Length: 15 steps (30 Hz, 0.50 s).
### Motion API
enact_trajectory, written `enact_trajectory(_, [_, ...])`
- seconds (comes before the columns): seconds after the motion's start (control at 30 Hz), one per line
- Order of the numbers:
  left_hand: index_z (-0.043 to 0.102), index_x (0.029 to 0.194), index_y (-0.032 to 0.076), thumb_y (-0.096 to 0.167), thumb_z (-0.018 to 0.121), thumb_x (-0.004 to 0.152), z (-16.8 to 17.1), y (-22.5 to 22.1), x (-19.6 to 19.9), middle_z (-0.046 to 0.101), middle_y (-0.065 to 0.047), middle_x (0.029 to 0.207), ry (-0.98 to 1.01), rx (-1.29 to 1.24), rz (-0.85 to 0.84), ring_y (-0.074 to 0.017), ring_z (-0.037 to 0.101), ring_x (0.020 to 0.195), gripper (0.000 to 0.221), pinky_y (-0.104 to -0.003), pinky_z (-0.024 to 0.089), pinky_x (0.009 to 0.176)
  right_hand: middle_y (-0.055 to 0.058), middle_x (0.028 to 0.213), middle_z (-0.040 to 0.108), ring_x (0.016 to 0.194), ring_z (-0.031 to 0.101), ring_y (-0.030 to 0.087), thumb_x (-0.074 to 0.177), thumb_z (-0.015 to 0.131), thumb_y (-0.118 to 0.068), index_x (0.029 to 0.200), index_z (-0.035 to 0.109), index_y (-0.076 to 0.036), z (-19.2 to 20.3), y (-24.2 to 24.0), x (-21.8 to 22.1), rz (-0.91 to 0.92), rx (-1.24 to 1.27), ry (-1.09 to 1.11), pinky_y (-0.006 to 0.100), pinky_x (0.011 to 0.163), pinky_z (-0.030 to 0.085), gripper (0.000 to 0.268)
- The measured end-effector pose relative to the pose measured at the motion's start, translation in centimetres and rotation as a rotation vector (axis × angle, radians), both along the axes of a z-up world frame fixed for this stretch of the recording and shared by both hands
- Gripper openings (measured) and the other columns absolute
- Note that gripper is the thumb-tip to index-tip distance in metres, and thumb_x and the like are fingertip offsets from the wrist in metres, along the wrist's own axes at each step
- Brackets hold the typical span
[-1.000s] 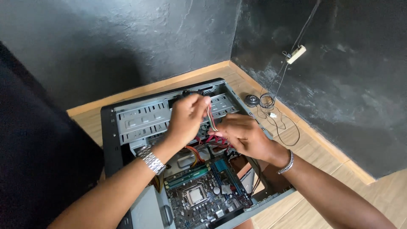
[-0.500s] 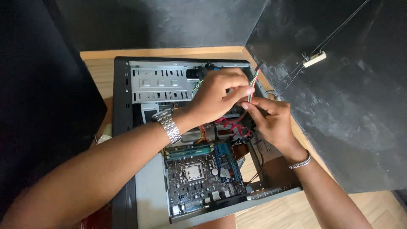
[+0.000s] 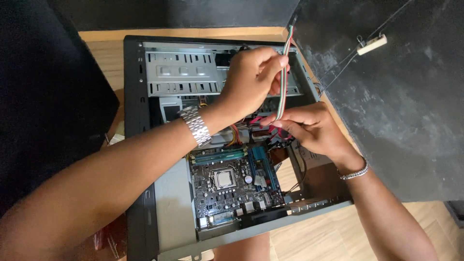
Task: Cleaning and inspecting internal components of a desktop computer, including the CPU fan and RAM module.
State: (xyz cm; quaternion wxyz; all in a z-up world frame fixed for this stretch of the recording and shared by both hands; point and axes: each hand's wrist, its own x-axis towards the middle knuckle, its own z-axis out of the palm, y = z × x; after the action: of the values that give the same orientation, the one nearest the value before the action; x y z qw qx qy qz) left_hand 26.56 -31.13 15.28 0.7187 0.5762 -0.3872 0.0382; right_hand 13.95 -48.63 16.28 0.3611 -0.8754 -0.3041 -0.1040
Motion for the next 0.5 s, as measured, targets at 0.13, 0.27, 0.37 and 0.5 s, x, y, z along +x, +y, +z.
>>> enact_trajectory(0.13, [0.076,0.103,0.002,0.018,0.061,0.113,0.1,0.3,0.3,0.079,-0.008,0.079,-0.034,-0.027,-0.022,-0.0144,0.078,0.064,0.024,-0.023,0.069,0.060,0.010,0.120,0.088,0.101,0.085,0.017,0.109,0.074,0.003,0.126,0.083,-0.002,-0.6,-0.6,0.9,-0.113,-0.060,-0.043,0.028,0.091,0.067,0.020])
enact_trajectory(0.27, [0.075,0.104,-0.003,0.006,0.061,0.117,0.1,0.9,0.5,0.080,-0.015,0.084,-0.409,0.003,-0.032,-0.0164,0.081,0.064,0.021,-0.019,0.071,0.055,0.008,0.112,0.089,0.084,0.082,0.011,0.105,0.079,0.001,0.122,0.084,-0.005,-1.0,-1.0,0.8,-0.155,-0.078,0.007,0.025,0.077,0.065,0.019])
enact_trajectory(0.37, [0.076,0.106,-0.002,0.013,0.059,0.116,0.5,1.2,-0.1,0.080,-0.013,0.088,-0.198,0.072,-0.127,-0.0165,0.080,0.068,0.025,-0.019,0.069,0.059,0.005,0.106,0.090,0.058,0.056,0.005,0.110,0.077,-0.007,0.121,0.086,-0.009,-1.0,-1.0,0.7,-0.142,-0.068,0.008,0.022,0.059,0.046,0.015])
enact_trajectory(0.5, [0.073,0.105,-0.004,0.007,0.060,0.116,-0.2,1.0,0.9,0.079,-0.016,0.087,0.227,-0.018,-0.249,-0.0222,0.081,0.069,0.020,-0.026,0.073,0.064,0.013,0.118,0.088,0.109,0.088,0.021,0.111,0.070,-0.002,0.123,0.080,-0.002,0.0,-0.6,0.5,-0.006,0.045,0.143,0.030,0.099,0.071,0.016])
